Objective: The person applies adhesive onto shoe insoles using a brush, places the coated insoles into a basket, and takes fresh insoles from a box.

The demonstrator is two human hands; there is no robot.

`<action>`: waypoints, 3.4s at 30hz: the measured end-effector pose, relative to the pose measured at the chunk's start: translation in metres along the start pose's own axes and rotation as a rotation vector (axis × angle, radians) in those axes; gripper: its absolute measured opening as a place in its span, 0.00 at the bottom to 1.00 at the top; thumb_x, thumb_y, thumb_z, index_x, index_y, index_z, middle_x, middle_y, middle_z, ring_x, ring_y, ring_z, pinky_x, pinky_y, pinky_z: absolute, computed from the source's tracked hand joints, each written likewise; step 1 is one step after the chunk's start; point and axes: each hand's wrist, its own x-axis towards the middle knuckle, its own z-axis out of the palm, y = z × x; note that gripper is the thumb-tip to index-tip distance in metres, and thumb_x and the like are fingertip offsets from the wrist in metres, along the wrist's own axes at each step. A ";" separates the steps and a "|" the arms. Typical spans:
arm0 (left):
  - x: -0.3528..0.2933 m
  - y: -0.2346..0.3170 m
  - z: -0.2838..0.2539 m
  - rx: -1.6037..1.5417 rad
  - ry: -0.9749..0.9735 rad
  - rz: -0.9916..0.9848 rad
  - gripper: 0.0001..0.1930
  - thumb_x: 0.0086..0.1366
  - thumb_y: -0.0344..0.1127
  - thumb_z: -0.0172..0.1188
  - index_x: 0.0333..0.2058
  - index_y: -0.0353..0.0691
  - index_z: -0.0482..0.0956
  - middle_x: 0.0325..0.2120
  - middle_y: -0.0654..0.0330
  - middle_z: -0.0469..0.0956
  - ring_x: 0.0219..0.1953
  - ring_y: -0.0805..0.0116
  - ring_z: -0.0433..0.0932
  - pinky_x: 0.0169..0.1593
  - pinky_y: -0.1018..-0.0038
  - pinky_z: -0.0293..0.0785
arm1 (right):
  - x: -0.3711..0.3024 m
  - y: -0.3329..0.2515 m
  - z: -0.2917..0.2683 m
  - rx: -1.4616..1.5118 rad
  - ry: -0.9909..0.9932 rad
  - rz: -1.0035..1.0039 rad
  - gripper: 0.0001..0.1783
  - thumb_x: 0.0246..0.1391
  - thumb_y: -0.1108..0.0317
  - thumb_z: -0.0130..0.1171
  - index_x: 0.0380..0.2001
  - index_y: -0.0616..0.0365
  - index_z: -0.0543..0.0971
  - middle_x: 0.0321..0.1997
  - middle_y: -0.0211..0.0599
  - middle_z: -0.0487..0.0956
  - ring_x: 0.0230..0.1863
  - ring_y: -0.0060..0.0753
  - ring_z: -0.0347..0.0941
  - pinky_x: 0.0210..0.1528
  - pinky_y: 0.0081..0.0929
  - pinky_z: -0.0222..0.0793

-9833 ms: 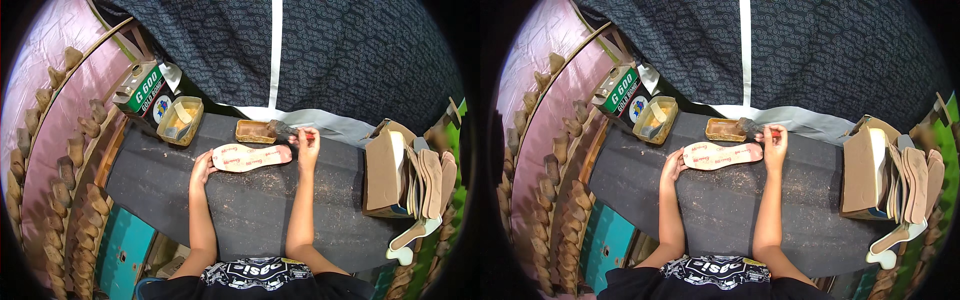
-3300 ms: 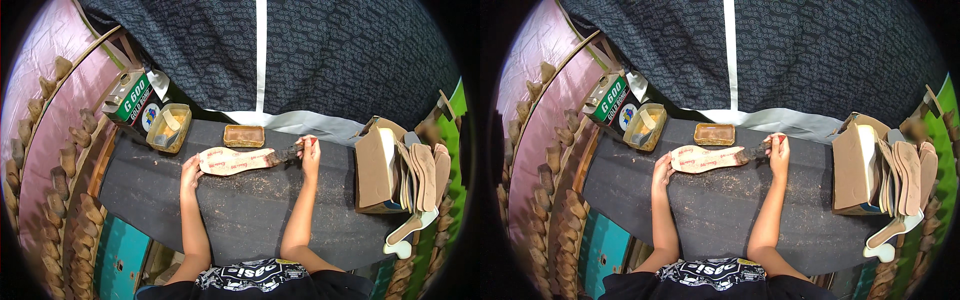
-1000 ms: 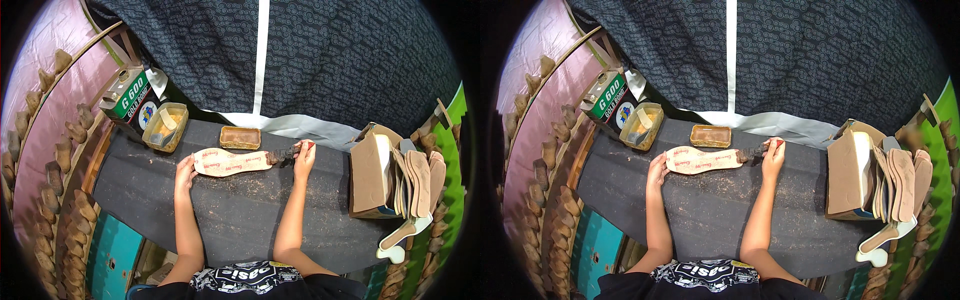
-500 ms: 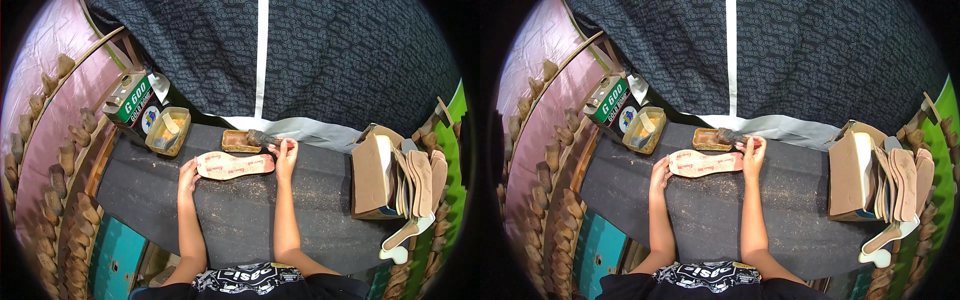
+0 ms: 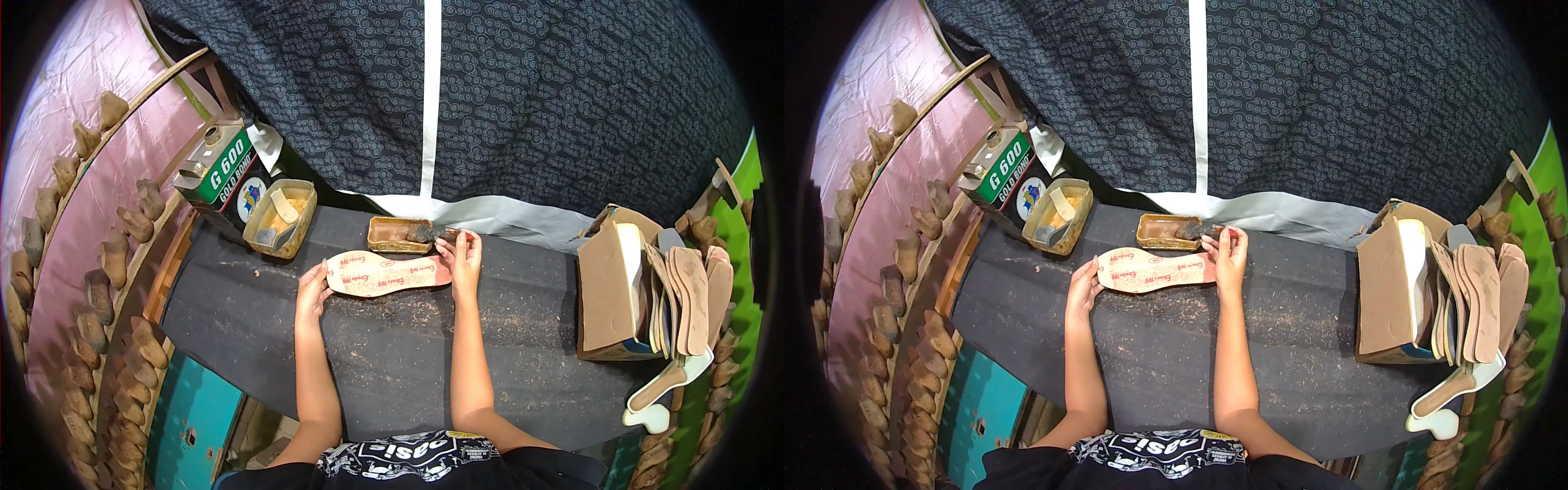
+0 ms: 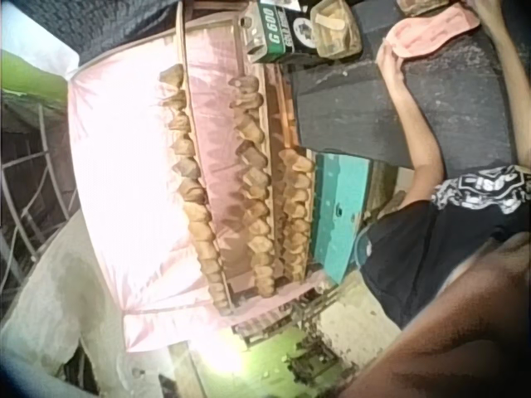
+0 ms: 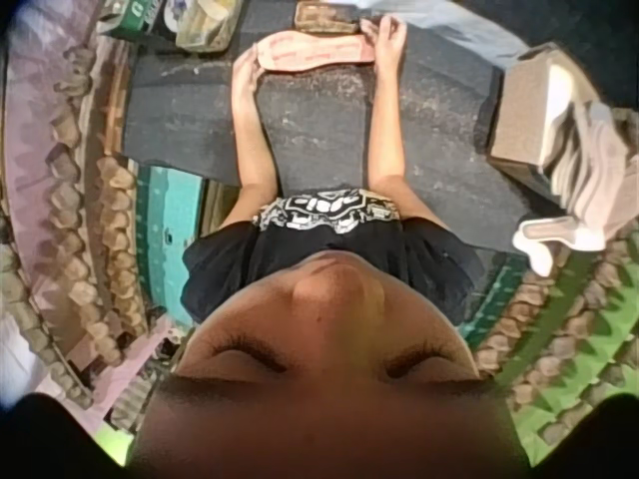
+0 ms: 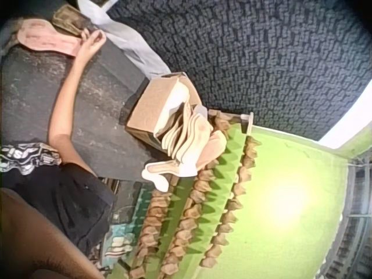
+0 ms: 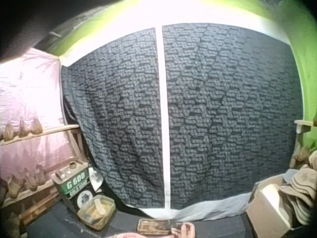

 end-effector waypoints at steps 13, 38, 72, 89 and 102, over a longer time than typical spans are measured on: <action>0.000 0.005 -0.001 -0.109 -0.021 0.017 0.12 0.57 0.40 0.49 0.33 0.37 0.71 0.27 0.62 0.74 0.27 0.76 0.74 0.30 0.80 0.71 | 0.009 -0.030 -0.036 -0.033 -0.039 0.178 0.28 0.53 0.55 0.41 0.51 0.61 0.52 0.44 0.46 0.64 0.33 0.33 0.70 0.35 0.25 0.68; -0.007 0.016 -0.005 -0.369 -0.175 -0.023 0.13 0.57 0.37 0.48 0.36 0.33 0.69 0.32 0.57 0.73 0.33 0.72 0.73 0.36 0.78 0.73 | -0.008 -0.043 -0.020 0.113 -0.948 0.988 0.55 0.30 0.23 0.17 0.52 0.58 0.51 0.42 0.53 0.68 0.25 0.51 0.72 0.18 0.36 0.73; -0.381 0.032 -0.254 -1.091 -0.077 0.647 0.35 0.56 0.56 0.37 0.52 0.30 0.50 0.51 0.49 0.56 0.54 0.55 0.54 0.55 0.60 0.48 | -0.348 0.031 0.187 0.015 -1.583 1.394 0.47 0.41 0.30 0.21 0.52 0.59 0.55 0.51 0.40 0.63 0.50 0.32 0.62 0.51 0.29 0.57; -0.625 -0.184 -0.359 -0.922 0.765 0.311 0.34 0.54 0.61 0.34 0.50 0.38 0.57 0.49 0.51 0.60 0.51 0.56 0.59 0.51 0.55 0.54 | -0.633 0.130 0.069 -0.516 -1.767 1.631 0.43 0.46 0.34 0.24 0.52 0.59 0.56 0.49 0.36 0.64 0.49 0.29 0.60 0.50 0.28 0.53; -0.626 -0.141 -0.375 -0.754 1.254 0.108 0.37 0.49 0.66 0.35 0.49 0.42 0.60 0.50 0.55 0.59 0.52 0.59 0.57 0.54 0.64 0.50 | -0.666 0.138 0.086 -0.547 -1.747 1.175 0.41 0.48 0.37 0.25 0.52 0.64 0.55 0.55 0.44 0.56 0.58 0.37 0.48 0.58 0.29 0.38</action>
